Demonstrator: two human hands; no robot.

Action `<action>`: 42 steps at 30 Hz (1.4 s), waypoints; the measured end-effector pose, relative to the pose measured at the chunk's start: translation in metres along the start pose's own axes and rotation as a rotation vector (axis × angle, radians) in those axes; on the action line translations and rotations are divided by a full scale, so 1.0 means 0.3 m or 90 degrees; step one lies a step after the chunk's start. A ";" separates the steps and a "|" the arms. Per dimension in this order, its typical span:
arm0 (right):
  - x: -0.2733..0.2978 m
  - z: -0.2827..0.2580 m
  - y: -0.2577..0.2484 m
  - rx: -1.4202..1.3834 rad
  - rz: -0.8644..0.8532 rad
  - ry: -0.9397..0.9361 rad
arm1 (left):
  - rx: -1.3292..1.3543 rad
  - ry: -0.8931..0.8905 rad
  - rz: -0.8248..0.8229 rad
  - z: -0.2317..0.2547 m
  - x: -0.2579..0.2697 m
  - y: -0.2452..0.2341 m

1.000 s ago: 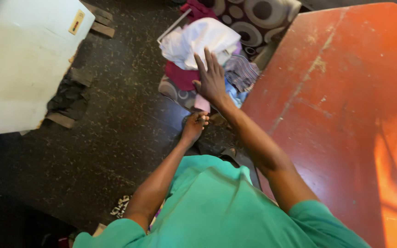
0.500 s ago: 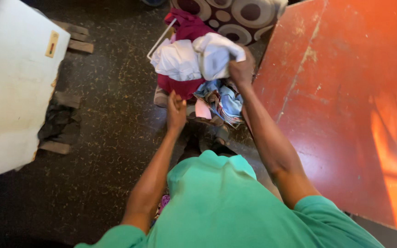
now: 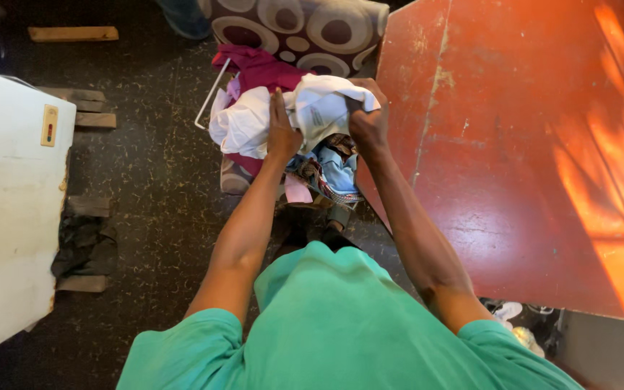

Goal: The person folds white shirts on a red table. They pick up each shirt, lay it flat, fold the sleeves and sides, then fold the body into a compact rectangle and place it on a growing stack of folded shirts.

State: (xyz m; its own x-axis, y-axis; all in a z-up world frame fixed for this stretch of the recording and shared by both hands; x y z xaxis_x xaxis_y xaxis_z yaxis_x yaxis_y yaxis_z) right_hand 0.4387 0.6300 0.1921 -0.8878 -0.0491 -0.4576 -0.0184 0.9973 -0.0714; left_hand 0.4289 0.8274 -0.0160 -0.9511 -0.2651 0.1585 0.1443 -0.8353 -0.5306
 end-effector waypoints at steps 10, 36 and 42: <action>0.018 0.272 -0.079 -0.305 0.124 0.171 | -0.086 0.112 0.086 0.124 -0.031 -0.094; 0.069 0.197 -0.071 -0.158 -0.135 0.066 | 0.008 0.257 0.198 0.808 -0.067 -0.307; 0.034 0.108 0.012 -0.172 -0.113 -0.010 | -0.177 0.327 0.137 0.994 0.196 -0.169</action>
State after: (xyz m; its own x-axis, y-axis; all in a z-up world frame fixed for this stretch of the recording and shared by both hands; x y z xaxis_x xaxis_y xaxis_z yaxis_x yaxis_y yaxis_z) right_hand 0.4444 0.6313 0.1584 -0.8529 -0.2217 -0.4727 -0.2947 0.9518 0.0853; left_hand 0.4472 0.7104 0.2685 -0.9283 -0.0905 -0.3606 0.3372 -0.6137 -0.7139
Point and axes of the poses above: each hand's wrist, its own x-axis away from the middle knuckle, its own y-axis out of the palm, z = x × y, the point moved 9 cm from there along -x, towards the middle knuckle, and after that the axes turned 13 degrees about -y, right-handed, at the moved point
